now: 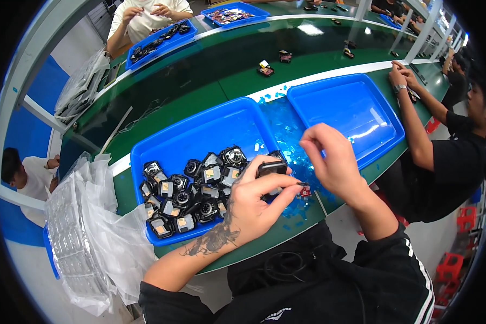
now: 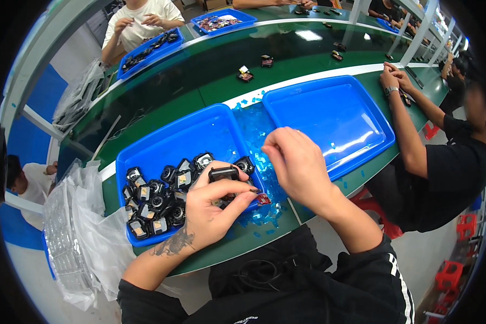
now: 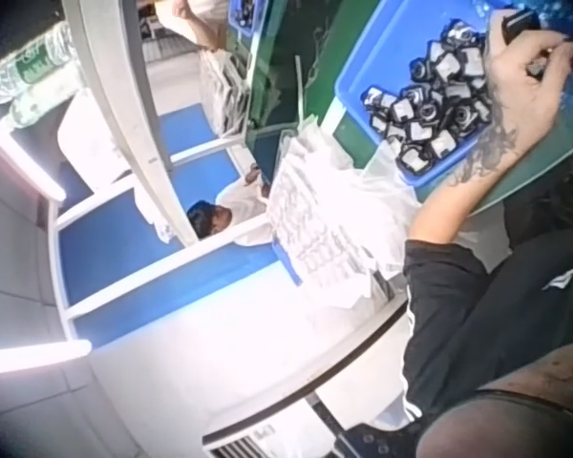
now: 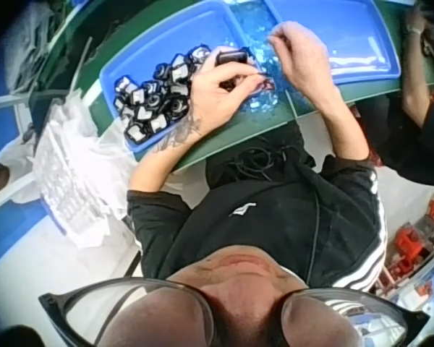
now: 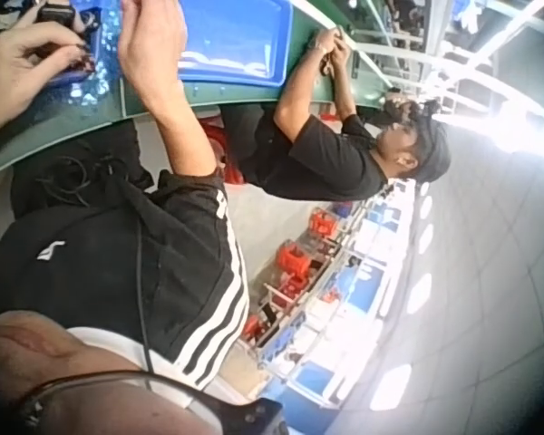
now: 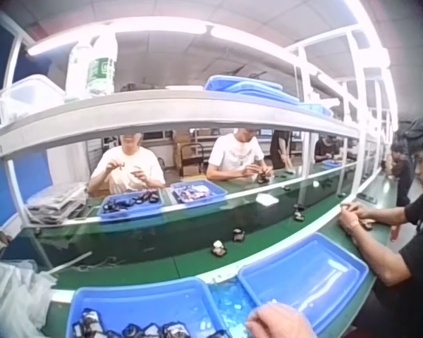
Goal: Assembling small electronic components (possibly camera modules or sensors) into plastic frames on an assembly line.
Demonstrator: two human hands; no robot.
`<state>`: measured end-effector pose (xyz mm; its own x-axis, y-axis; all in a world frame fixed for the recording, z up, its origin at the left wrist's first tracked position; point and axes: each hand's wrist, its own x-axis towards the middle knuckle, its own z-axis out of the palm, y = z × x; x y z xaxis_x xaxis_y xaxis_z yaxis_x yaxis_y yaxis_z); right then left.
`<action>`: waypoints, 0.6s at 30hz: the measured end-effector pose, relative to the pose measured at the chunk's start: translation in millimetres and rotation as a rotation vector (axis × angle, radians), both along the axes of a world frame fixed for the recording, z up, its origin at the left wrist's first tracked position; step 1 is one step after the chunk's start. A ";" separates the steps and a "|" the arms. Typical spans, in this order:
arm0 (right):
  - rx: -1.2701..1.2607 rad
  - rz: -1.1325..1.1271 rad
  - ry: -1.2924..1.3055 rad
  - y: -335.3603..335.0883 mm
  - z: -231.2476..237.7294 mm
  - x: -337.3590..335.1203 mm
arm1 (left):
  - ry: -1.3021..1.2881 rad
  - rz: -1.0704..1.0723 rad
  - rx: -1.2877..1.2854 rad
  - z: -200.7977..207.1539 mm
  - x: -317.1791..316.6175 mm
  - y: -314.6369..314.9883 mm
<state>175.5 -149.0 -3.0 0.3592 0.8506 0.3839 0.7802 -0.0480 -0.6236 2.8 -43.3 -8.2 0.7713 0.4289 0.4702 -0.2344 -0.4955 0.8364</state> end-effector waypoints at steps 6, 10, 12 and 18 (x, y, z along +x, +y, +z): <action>-0.012 -0.173 0.204 -1.2 -0.5 -6.5 | 0.091 0.106 -0.338 -10.4 -0.9 -2.0; 0.069 0.232 0.614 -8.9 3.7 -29.1 | 0.204 0.057 -0.262 -7.3 -4.8 0.9; 0.146 0.168 0.712 -9.7 2.0 -36.0 | 0.165 0.051 -0.203 -5.7 -5.6 3.6; 0.344 0.045 0.703 -14.1 3.5 -31.7 | 0.112 0.037 -0.401 0.8 -5.8 8.9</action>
